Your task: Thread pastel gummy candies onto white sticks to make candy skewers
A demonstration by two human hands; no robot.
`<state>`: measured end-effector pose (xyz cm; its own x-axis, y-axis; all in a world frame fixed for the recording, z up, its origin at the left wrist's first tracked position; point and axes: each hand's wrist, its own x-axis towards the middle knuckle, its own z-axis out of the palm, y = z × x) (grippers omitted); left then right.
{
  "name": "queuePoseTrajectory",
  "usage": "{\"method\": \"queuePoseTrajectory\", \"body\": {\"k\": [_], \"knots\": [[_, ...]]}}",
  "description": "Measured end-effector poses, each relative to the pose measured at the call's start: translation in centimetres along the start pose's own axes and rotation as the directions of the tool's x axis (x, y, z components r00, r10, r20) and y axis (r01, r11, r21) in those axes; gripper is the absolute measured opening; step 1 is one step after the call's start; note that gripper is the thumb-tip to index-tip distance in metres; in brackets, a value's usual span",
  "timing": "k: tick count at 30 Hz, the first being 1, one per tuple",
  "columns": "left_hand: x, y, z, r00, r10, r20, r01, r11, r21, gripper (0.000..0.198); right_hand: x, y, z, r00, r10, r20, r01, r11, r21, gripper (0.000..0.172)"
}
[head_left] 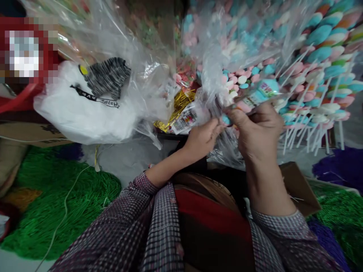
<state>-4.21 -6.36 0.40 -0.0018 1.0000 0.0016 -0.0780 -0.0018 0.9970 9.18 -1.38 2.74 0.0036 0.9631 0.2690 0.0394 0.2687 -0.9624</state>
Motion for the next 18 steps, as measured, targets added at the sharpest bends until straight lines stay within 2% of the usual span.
{"method": "queuePoseTrajectory", "body": {"k": [2, 4, 6, 8, 11, 14, 16, 18], "knots": [[0.3, -0.4, -1.1, 0.984, 0.069, -0.166, -0.079, 0.995, -0.052, 0.034, 0.7, 0.7, 2.4, 0.990, 0.044, 0.134, -0.049, 0.998, 0.030, 0.029], [0.7, -0.5, -2.1, 0.948, 0.076, -0.308, -0.148, 0.965, -0.218, 0.030, 1.7, 1.8, 5.0, 0.958, 0.063, 0.280, -0.086, 0.994, 0.068, 0.035], [1.1, -0.4, -2.8, 0.901, 0.023, -0.434, -0.179, 0.929, -0.323, 0.026, 2.8, 3.4, 7.1, 0.932, 0.046, 0.360, -0.073, 0.995, 0.062, 0.036], [1.3, -0.3, -3.2, 0.868, -0.053, -0.494, -0.140, 0.928, -0.346, 0.024, 4.0, 5.4, 8.2, 0.921, 0.014, 0.390, -0.002, 1.000, -0.031, 0.032], [1.4, -0.9, -3.4, 0.859, -0.112, -0.499, -0.094, 0.924, -0.370, 0.026, 6.0, 7.8, 7.3, 0.928, -0.003, 0.372, 0.124, 0.945, -0.303, 0.026], [1.6, -2.1, -3.4, 0.857, -0.085, -0.508, -0.150, 0.903, -0.403, 0.031, 7.4, 8.7, 4.7, 0.934, 0.059, 0.352, 0.170, 0.793, -0.584, 0.026], [1.9, -2.8, -3.5, 0.854, -0.083, -0.513, -0.160, 0.898, -0.411, 0.036, 7.7, 8.6, 3.8, 0.919, 0.088, 0.384, 0.217, 0.700, -0.681, 0.026], [2.2, -3.2, -3.5, 0.853, -0.096, -0.512, -0.147, 0.898, -0.414, 0.040, 7.6, 8.2, 4.1, 0.882, 0.065, 0.466, 0.313, 0.658, -0.685, 0.027]]}}
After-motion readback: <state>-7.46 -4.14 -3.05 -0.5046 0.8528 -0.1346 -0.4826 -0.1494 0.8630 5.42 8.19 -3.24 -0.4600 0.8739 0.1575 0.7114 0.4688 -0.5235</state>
